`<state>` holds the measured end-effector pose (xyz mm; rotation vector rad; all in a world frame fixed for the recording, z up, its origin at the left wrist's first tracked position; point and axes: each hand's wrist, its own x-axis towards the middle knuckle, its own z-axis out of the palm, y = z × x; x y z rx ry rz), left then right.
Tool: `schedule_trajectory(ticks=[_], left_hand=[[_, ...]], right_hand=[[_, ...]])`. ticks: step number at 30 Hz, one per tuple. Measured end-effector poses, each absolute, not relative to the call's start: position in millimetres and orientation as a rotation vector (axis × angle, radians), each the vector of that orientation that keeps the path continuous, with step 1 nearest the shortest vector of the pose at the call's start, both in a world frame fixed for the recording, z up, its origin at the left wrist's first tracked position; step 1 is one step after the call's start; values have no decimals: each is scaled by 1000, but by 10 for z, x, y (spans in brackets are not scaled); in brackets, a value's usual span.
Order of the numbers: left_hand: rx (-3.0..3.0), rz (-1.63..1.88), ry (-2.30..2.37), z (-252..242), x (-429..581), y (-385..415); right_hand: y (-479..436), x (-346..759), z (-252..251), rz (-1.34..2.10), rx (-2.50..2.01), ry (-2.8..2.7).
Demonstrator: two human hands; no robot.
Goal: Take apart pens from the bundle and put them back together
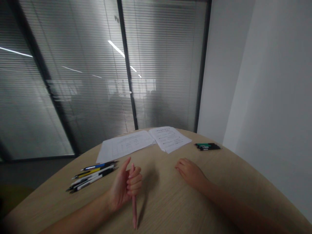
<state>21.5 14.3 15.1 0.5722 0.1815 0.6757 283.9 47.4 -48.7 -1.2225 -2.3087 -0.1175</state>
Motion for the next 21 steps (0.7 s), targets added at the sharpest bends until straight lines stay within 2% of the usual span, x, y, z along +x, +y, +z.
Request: schedule_trajectory(ticks=[21], left_hand=[[591,644,188,138,232,135]], right_hand=[[481,2832,-491,-134,-1228,-2317]])
